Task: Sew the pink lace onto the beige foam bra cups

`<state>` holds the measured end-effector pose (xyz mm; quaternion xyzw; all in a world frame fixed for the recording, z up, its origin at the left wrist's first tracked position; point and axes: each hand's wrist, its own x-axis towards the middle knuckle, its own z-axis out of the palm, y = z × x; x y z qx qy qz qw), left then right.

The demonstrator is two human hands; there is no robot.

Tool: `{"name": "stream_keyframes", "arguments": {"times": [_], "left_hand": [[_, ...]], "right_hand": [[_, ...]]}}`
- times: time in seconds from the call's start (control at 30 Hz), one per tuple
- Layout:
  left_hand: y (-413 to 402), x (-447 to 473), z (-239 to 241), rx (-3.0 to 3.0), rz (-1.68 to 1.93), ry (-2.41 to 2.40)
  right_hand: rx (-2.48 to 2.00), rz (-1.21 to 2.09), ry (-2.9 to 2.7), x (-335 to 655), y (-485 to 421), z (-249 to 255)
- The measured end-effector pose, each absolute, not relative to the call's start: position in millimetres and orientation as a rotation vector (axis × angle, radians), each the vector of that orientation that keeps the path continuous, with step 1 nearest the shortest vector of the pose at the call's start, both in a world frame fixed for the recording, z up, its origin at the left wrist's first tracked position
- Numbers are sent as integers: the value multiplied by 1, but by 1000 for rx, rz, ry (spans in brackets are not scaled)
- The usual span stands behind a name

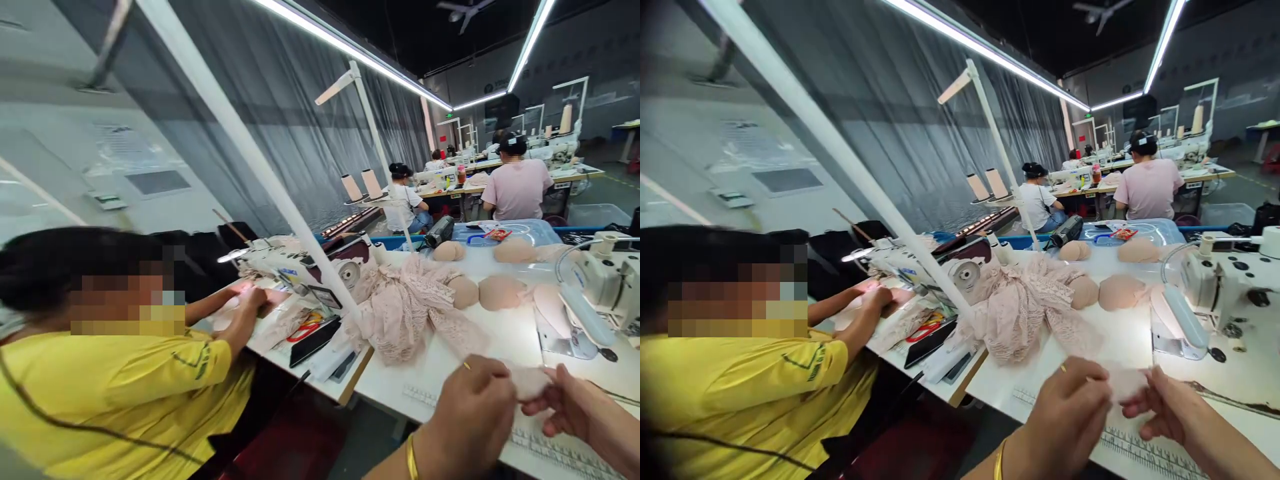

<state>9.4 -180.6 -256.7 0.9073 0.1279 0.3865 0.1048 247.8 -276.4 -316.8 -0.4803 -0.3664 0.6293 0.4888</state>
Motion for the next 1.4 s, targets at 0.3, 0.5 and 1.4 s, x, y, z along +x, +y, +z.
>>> {"name": "stream_keyframes", "arguments": {"times": [0.3,0.5,1.4], "left_hand": [[-178,27,-272,2466,804,258],[-147,46,-278,2515,385,744],[-34,143,-248,2525,551,1063]], "right_hand": [[-1609,1034,-1211,272,-275,-298],[-1653,931,-1336,259,-268,-299],[-1466,1133,-1210,276,-253,-290]]}}
